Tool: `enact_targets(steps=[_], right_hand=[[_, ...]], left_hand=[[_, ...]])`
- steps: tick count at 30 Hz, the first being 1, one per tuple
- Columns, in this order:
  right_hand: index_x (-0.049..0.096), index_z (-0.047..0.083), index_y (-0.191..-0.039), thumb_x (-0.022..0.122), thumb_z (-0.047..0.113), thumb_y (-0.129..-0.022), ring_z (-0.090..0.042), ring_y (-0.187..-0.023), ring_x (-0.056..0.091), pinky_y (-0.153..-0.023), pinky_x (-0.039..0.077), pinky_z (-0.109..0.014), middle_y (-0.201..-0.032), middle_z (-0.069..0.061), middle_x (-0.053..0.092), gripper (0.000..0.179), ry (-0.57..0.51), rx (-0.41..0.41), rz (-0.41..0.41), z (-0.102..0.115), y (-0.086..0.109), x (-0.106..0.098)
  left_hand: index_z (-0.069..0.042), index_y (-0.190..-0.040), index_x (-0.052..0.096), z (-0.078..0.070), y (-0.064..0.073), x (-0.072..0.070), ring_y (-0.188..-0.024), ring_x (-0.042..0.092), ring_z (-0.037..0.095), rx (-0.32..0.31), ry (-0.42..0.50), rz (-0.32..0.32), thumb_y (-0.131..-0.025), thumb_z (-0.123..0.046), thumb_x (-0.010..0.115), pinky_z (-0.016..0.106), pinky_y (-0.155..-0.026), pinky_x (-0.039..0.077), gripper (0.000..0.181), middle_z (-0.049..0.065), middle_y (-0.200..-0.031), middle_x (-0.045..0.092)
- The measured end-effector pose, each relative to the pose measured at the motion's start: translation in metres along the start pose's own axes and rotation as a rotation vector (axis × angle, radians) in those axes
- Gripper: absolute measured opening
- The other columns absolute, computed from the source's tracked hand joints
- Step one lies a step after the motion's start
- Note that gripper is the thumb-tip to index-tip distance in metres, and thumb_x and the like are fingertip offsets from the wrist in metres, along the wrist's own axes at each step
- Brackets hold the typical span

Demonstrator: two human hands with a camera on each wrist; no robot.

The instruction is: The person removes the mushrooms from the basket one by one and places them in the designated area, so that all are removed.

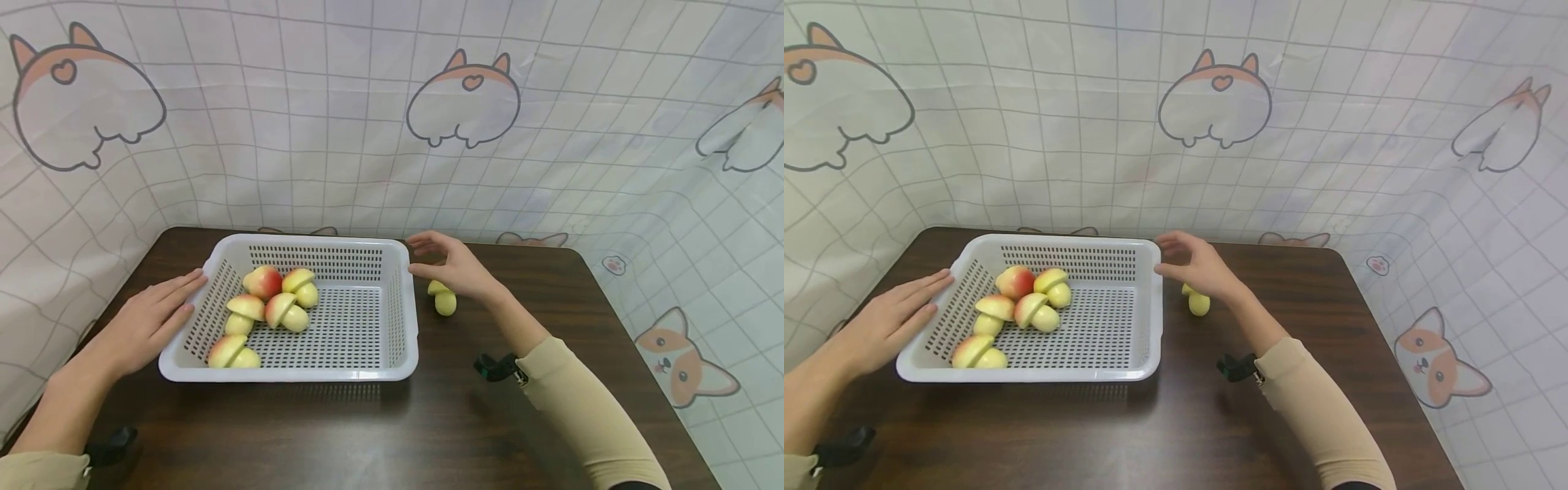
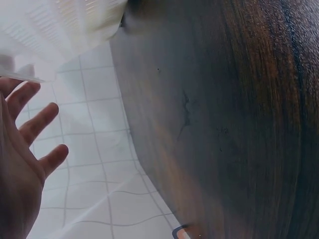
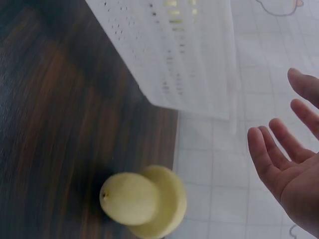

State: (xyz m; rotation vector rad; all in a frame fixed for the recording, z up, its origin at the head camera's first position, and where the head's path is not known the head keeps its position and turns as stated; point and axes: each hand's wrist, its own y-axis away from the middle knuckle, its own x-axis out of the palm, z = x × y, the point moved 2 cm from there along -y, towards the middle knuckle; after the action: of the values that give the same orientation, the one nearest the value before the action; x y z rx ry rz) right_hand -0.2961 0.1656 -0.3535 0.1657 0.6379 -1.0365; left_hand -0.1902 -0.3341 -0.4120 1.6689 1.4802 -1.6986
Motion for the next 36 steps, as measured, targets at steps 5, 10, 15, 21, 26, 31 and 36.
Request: enact_targets(steps=[5, 10, 15, 21, 26, 31, 36], right_hand=[[0.058, 0.007, -0.141, 0.076, 0.023, -0.096, -0.030, -0.125, 0.055, -0.094, 0.049, -0.049, -0.139, -0.015, 0.059, 0.051, -0.010, -0.028, 0.032, 0.008, -0.003, 0.011], [0.061, 0.009, -0.138, 0.076, 0.022, -0.095, -0.029, -0.125, 0.057, -0.096, 0.048, -0.050, -0.138, -0.011, 0.060, 0.047, -0.003, -0.053, 0.043, 0.014, -0.007, 0.021], [0.062, 0.009, -0.137, 0.076, 0.020, -0.096, -0.027, -0.124, 0.057, -0.095, 0.049, -0.049, -0.137, -0.009, 0.061, 0.045, 0.005, -0.082, 0.066, 0.019, -0.011, 0.030], [0.062, 0.008, -0.136, 0.075, 0.017, -0.096, -0.027, -0.123, 0.058, -0.094, 0.051, -0.048, -0.137, -0.009, 0.062, 0.043, 0.005, -0.097, 0.086, 0.023, -0.015, 0.041], [0.061, 0.008, -0.136, 0.075, 0.018, -0.096, -0.028, -0.123, 0.058, -0.093, 0.051, -0.047, -0.137, -0.009, 0.061, 0.043, 0.013, -0.106, 0.110, 0.024, -0.019, 0.051], [0.061, 0.008, -0.136, 0.076, 0.018, -0.095, -0.027, -0.122, 0.059, -0.093, 0.052, -0.043, -0.137, -0.007, 0.061, 0.044, -0.001, -0.127, 0.133, 0.027, -0.023, 0.063], [0.060, 0.006, -0.136, 0.075, 0.017, -0.096, -0.028, -0.122, 0.059, -0.093, 0.052, -0.042, -0.136, -0.007, 0.062, 0.044, -0.013, -0.138, 0.179, 0.029, -0.028, 0.076]], left_hand=[[-0.006, -0.151, 0.051, 0.001, 0.000, 0.000, -0.137, 0.046, 0.038, -0.005, -0.027, 0.034, -0.103, -0.019, 0.057, 0.037, -0.119, 0.021, 0.050, 0.016, -0.155, 0.047], [-0.006, -0.154, 0.047, 0.001, 0.000, 0.000, -0.137, 0.044, 0.042, -0.011, -0.043, 0.066, -0.105, -0.021, 0.054, 0.042, -0.120, 0.019, 0.051, 0.017, -0.157, 0.045], [-0.006, -0.154, 0.046, 0.000, 0.000, 0.000, -0.137, 0.042, 0.044, -0.030, -0.006, 0.077, -0.106, -0.020, 0.054, 0.034, -0.121, 0.015, 0.051, 0.017, -0.158, 0.042], [-0.006, -0.156, 0.044, -0.001, 0.000, 0.000, -0.136, 0.042, 0.045, -0.041, 0.016, 0.094, -0.107, -0.020, 0.052, 0.031, -0.120, 0.013, 0.052, 0.017, -0.160, 0.040], [-0.006, -0.155, 0.044, 0.000, 0.000, 0.001, -0.135, 0.042, 0.046, -0.039, 0.028, 0.093, -0.107, -0.020, 0.052, 0.028, -0.119, 0.012, 0.051, 0.017, -0.160, 0.039], [-0.006, -0.156, 0.043, 0.001, 0.000, 0.001, -0.135, 0.042, 0.046, -0.032, 0.039, 0.087, -0.107, -0.019, 0.052, 0.025, -0.118, 0.010, 0.052, 0.017, -0.161, 0.038], [-0.005, -0.154, 0.046, 0.001, 0.000, 0.001, -0.135, 0.043, 0.046, -0.027, 0.051, 0.067, -0.106, -0.017, 0.054, 0.016, -0.114, 0.008, 0.050, 0.017, -0.160, 0.040]])
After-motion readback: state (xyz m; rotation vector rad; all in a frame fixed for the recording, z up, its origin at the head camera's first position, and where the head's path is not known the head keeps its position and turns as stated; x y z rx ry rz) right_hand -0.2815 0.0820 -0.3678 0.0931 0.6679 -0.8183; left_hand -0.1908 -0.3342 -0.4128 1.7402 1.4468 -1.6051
